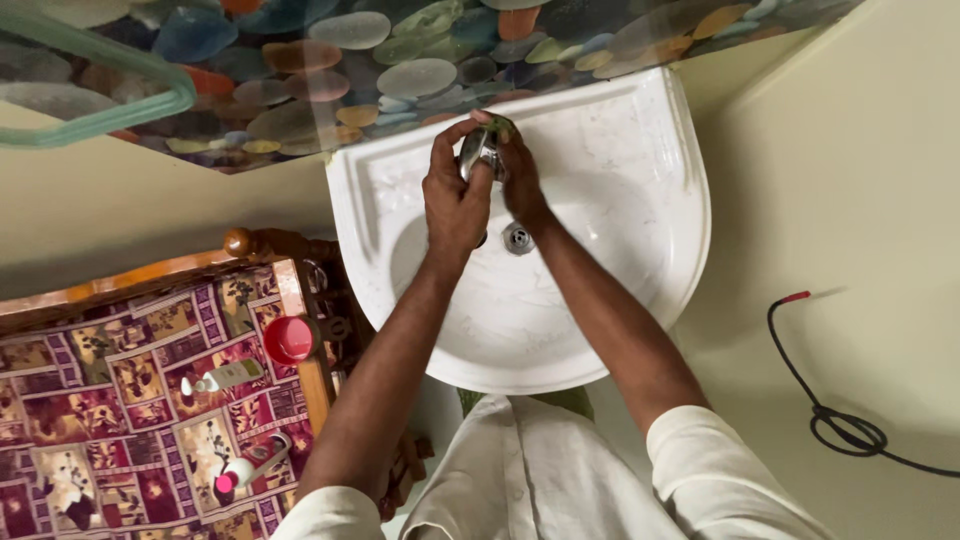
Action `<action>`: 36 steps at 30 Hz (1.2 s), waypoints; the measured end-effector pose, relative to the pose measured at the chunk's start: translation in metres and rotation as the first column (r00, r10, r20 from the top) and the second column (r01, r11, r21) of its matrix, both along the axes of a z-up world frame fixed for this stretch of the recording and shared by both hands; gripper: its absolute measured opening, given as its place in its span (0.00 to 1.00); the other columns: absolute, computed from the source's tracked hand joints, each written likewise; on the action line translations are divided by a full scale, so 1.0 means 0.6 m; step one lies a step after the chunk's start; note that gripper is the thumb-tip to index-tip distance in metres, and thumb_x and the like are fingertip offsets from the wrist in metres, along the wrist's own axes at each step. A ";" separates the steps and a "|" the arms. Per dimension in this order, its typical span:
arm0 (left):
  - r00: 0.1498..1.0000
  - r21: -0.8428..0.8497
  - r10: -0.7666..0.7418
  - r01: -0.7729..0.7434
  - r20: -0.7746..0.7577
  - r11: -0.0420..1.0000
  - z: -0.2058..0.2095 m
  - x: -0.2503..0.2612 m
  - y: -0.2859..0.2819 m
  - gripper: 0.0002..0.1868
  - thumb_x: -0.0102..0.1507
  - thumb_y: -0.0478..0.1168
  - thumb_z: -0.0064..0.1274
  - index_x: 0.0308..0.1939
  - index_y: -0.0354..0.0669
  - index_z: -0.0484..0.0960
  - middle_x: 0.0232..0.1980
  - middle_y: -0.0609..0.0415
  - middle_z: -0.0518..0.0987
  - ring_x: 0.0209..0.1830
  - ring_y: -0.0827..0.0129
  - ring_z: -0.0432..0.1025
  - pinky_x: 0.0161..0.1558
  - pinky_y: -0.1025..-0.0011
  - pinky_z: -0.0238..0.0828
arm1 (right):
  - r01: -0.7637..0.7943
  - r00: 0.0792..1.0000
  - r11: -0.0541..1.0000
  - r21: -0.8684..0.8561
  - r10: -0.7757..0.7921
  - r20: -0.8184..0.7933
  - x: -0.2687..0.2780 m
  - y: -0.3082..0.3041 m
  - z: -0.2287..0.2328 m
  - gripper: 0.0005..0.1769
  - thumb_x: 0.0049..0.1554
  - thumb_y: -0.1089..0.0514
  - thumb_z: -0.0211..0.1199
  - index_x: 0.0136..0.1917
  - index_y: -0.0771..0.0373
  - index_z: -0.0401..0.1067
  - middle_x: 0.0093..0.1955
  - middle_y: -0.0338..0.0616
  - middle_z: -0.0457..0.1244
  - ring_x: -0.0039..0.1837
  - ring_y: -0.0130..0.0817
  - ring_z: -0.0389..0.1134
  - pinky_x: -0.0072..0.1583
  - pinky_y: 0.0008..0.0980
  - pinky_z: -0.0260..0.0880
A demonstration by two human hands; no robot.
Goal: The person scrubs a white bathroom sink with a green sponge, focusing on the basin, faucet, and surrounding surfaces. They repeatedly wipe and rinse the sink, ensuring all areas are cleaned.
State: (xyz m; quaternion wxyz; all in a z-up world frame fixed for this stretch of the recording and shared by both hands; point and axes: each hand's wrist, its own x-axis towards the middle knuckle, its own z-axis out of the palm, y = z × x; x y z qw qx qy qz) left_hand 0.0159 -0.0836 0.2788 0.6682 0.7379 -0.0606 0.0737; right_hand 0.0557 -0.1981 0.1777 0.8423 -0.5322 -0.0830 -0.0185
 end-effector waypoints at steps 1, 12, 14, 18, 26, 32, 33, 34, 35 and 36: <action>0.995 0.033 0.049 -0.047 -0.082 0.998 -0.003 0.002 0.001 0.24 0.67 0.38 0.50 0.69 0.41 0.71 0.48 0.51 0.81 0.36 0.73 0.73 0.38 0.72 0.72 | 0.028 0.997 0.999 -0.028 -0.026 0.078 -0.008 0.013 0.027 0.24 0.72 0.47 0.42 0.72 0.61 0.65 0.73 0.43 0.59 0.74 0.33 0.59 0.75 0.32 0.58; 0.987 -0.223 0.127 -0.147 -0.100 0.964 -0.014 -0.009 0.004 0.36 0.73 0.63 0.26 0.70 0.39 0.64 0.29 0.53 0.78 0.17 0.74 0.61 0.21 0.73 0.54 | 0.341 0.743 0.851 -0.400 0.017 0.669 0.007 0.000 0.057 0.20 0.72 0.46 0.44 0.56 0.62 0.71 0.56 0.49 0.65 0.63 0.45 0.66 0.68 0.39 0.66; 0.976 -0.127 0.163 -0.181 -0.142 0.975 0.004 -0.004 0.000 0.35 0.73 0.64 0.25 0.70 0.40 0.66 0.24 0.56 0.71 0.15 0.75 0.61 0.19 0.73 0.55 | 0.034 0.999 0.987 -0.155 -0.035 -0.001 0.051 -0.002 -0.014 0.21 0.70 0.48 0.47 0.60 0.66 0.72 0.53 0.45 0.68 0.56 0.34 0.69 0.63 0.37 0.72; 0.973 -0.030 0.149 -0.156 -0.175 0.987 0.010 -0.012 -0.003 0.36 0.71 0.65 0.27 0.69 0.43 0.68 0.19 0.57 0.67 0.12 0.74 0.61 0.16 0.72 0.55 | -0.063 0.996 0.981 -0.185 0.051 -0.070 0.076 -0.038 -0.052 0.23 0.69 0.47 0.46 0.62 0.66 0.71 0.59 0.44 0.68 0.61 0.32 0.69 0.67 0.36 0.67; 0.984 -0.436 -0.012 -0.069 -0.180 0.897 -0.050 0.004 -0.002 0.36 0.74 0.64 0.25 0.75 0.43 0.62 0.56 0.44 0.78 0.48 0.67 0.74 0.48 0.73 0.71 | 0.313 0.773 0.738 -0.598 0.167 0.612 -0.071 -0.004 0.161 0.23 0.68 0.46 0.46 0.55 0.63 0.75 0.62 0.46 0.67 0.76 0.51 0.59 0.84 0.53 0.39; 0.972 -0.717 0.026 -0.189 -0.232 0.670 -0.082 -0.010 -0.060 0.38 0.72 0.63 0.26 0.79 0.43 0.57 0.69 0.42 0.67 0.71 0.55 0.61 0.72 0.55 0.56 | 0.157 0.885 0.832 -0.532 0.121 0.449 -0.056 -0.042 0.171 0.19 0.71 0.54 0.49 0.68 0.63 0.74 0.72 0.47 0.65 0.81 0.47 0.58 0.83 0.48 0.51; 0.966 -0.738 0.061 -0.231 -0.251 0.634 -0.081 -0.011 -0.069 0.39 0.72 0.63 0.26 0.80 0.42 0.57 0.72 0.41 0.65 0.73 0.54 0.58 0.73 0.53 0.52 | 0.103 0.926 0.844 -0.527 0.113 0.361 -0.057 -0.054 0.176 0.21 0.69 0.57 0.47 0.71 0.63 0.70 0.74 0.47 0.63 0.81 0.47 0.57 0.83 0.48 0.50; 0.972 -0.754 0.035 -0.202 -0.232 0.625 -0.078 -0.008 -0.076 0.39 0.73 0.62 0.26 0.80 0.42 0.56 0.75 0.43 0.61 0.77 0.56 0.55 0.75 0.54 0.48 | 0.050 0.957 0.855 -0.517 0.106 0.269 -0.058 -0.066 0.184 0.23 0.68 0.59 0.44 0.74 0.62 0.67 0.77 0.48 0.61 0.82 0.47 0.56 0.82 0.47 0.50; 0.976 -0.767 0.010 -0.179 -0.220 0.616 -0.076 -0.008 -0.082 0.39 0.73 0.62 0.26 0.81 0.41 0.56 0.79 0.46 0.58 0.80 0.59 0.51 0.77 0.55 0.44 | -0.004 0.981 0.866 -0.501 0.101 0.166 -0.064 -0.073 0.191 0.26 0.67 0.61 0.42 0.77 0.62 0.63 0.79 0.48 0.58 0.83 0.47 0.55 0.82 0.46 0.49; 0.978 -0.781 -0.015 -0.156 -0.207 0.605 -0.074 -0.010 -0.086 0.39 0.73 0.61 0.26 0.81 0.40 0.56 0.83 0.48 0.55 0.83 0.62 0.47 0.78 0.57 0.40 | 0.027 0.973 0.826 -0.563 0.108 0.204 -0.073 -0.075 0.199 0.29 0.65 0.64 0.42 0.78 0.62 0.61 0.80 0.50 0.57 0.83 0.48 0.53 0.82 0.46 0.49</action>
